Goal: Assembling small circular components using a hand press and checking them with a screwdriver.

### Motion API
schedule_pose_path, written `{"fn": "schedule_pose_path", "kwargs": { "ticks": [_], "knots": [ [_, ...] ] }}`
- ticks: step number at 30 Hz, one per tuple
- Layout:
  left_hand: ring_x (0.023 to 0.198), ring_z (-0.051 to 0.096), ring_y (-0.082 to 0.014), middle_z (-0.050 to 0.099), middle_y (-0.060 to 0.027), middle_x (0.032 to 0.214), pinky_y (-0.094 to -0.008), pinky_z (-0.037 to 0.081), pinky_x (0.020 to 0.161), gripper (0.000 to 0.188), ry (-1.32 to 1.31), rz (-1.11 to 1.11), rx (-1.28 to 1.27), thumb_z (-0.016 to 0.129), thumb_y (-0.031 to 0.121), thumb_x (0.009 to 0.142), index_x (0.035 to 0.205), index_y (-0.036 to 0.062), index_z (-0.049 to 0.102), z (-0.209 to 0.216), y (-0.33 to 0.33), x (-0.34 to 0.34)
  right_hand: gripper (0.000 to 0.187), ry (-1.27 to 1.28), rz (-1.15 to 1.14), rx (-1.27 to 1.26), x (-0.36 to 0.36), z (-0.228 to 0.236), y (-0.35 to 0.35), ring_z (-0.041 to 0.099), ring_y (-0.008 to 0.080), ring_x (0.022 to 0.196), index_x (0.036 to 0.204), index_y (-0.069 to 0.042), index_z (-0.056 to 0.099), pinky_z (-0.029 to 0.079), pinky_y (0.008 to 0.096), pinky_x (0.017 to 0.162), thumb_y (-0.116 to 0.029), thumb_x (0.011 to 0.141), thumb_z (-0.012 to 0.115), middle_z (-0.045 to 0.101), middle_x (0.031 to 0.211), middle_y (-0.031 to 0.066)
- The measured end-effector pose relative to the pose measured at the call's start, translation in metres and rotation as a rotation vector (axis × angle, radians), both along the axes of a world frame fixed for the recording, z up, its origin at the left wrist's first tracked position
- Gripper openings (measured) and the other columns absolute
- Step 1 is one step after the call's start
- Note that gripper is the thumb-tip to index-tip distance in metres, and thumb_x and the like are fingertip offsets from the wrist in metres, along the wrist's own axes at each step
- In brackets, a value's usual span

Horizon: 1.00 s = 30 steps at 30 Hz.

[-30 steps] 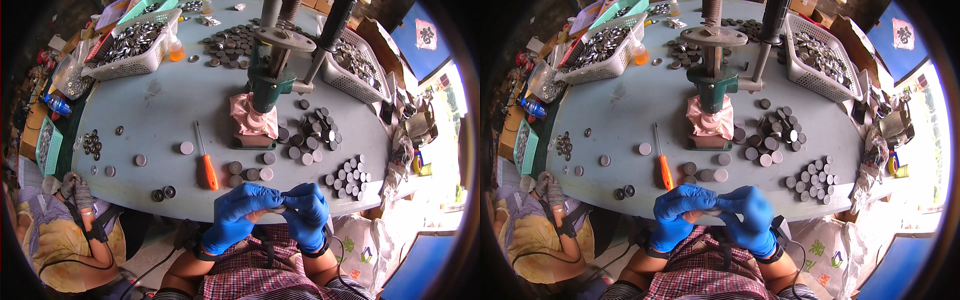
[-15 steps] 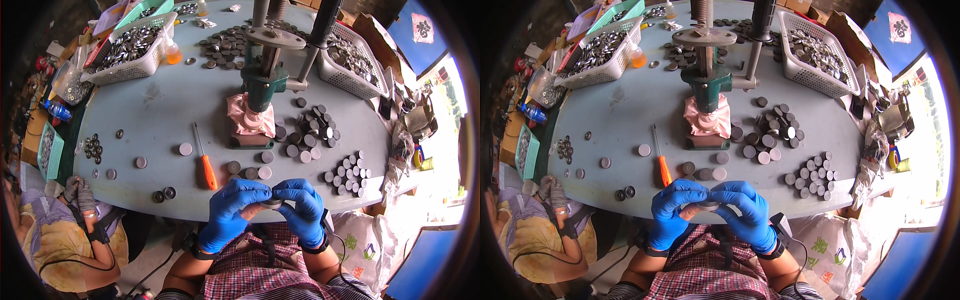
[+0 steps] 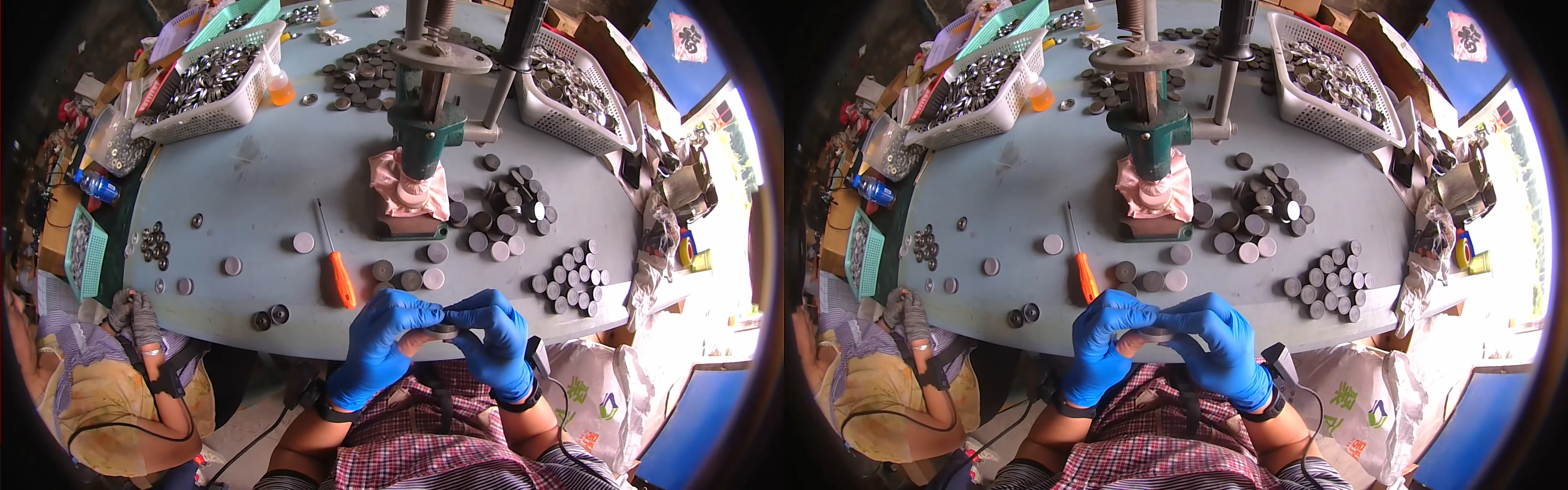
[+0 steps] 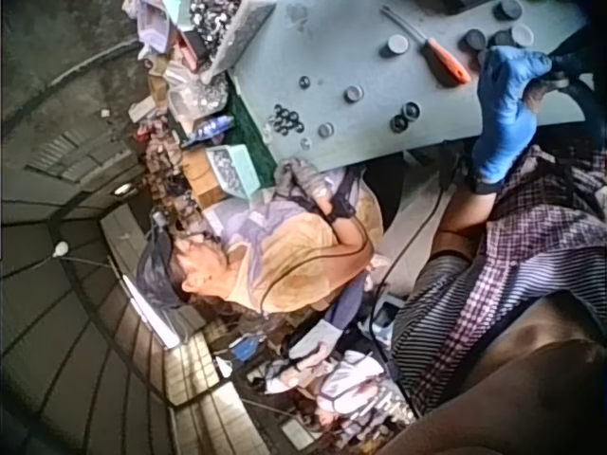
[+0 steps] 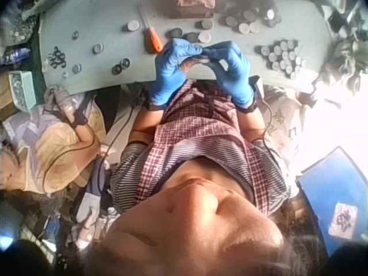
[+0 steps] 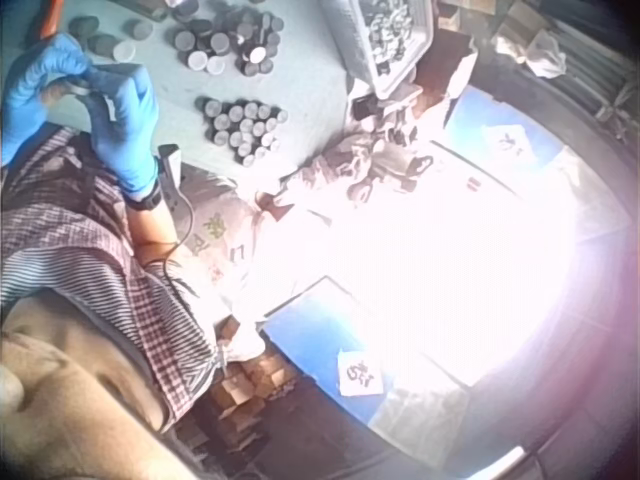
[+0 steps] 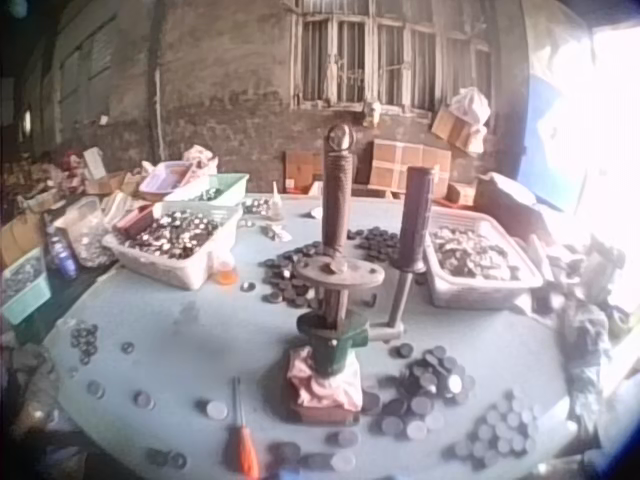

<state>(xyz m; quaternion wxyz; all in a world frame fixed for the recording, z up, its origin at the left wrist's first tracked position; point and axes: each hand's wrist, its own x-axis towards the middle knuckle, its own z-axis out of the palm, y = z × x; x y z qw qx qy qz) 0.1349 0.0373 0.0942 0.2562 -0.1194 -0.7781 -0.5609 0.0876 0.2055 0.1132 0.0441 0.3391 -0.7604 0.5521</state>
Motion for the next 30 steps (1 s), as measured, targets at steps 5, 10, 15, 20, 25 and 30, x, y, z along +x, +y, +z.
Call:
{"fn": "schedule_pose_path", "kwargs": {
  "ticks": [5,10,15,20,25,30],
  "knots": [
    [0.082,0.063,-0.0226,0.065,-0.0061,0.090,-0.0325,0.051,0.075,0.023,0.010,-0.009,-0.009,0.076,0.002,0.078,0.098,0.0061,0.066,0.0008,0.0009,-0.0005,0.037,0.028,0.005,-0.024,-0.0009,-0.0057,0.0022,0.066,0.0231,0.076,0.100,-0.008,0.070,0.052,0.0316,0.066,0.001,0.066,0.082,0.066,0.086,0.0073],
    [0.079,0.062,-0.0237,0.066,-0.0034,0.089,-0.0340,0.049,0.071,0.030,0.030,0.004,-0.008,0.080,0.006,0.072,0.100,0.0064,0.067,-0.0019,0.0019,-0.0011,0.037,0.044,0.011,-0.020,-0.0014,-0.0068,0.0030,0.065,0.0226,0.075,0.100,-0.008,0.070,0.052,0.0312,0.065,0.001,0.066,0.082,0.064,0.084,0.0066],
    [0.078,0.062,-0.0231,0.066,-0.0035,0.087,-0.0339,0.049,0.069,0.030,0.030,0.016,0.002,0.080,0.007,0.072,0.099,0.0068,0.067,-0.0048,0.0039,-0.0003,0.035,0.037,0.009,-0.029,-0.0010,-0.0082,0.0026,0.065,0.0228,0.074,0.098,-0.008,0.070,0.052,0.0313,0.064,0.001,0.066,0.081,0.064,0.084,0.0066],
    [0.077,0.062,-0.0225,0.066,-0.0034,0.086,-0.0334,0.049,0.069,0.029,0.042,0.021,0.010,0.080,0.008,0.073,0.098,0.0070,0.067,-0.0046,0.0047,-0.0011,0.033,0.025,0.002,-0.031,-0.0009,-0.0091,0.0022,0.065,0.0225,0.073,0.096,-0.008,0.070,0.052,0.0315,0.064,0.001,0.067,0.082,0.065,0.085,0.0070],
    [0.077,0.062,-0.0222,0.066,-0.0029,0.087,-0.0329,0.049,0.068,0.030,0.043,0.013,0.013,0.081,0.006,0.072,0.098,0.0074,0.067,-0.0050,0.0049,-0.0010,0.033,0.035,0.015,-0.028,-0.0017,-0.0101,0.0032,0.065,0.0225,0.075,0.097,-0.009,0.070,0.052,0.0313,0.065,0.000,0.067,0.081,0.067,0.088,0.0078],
    [0.078,0.063,-0.0225,0.067,-0.0032,0.089,-0.0330,0.050,0.070,0.033,-0.018,0.038,0.040,0.081,0.000,0.070,0.099,0.0074,0.067,-0.0064,0.0097,-0.0007,0.032,-0.044,0.017,-0.020,-0.0046,-0.0099,0.0055,0.067,0.0231,0.078,0.099,-0.007,0.070,0.053,0.0308,0.068,0.001,0.070,0.080,0.067,0.091,0.0090]
  ]
}}
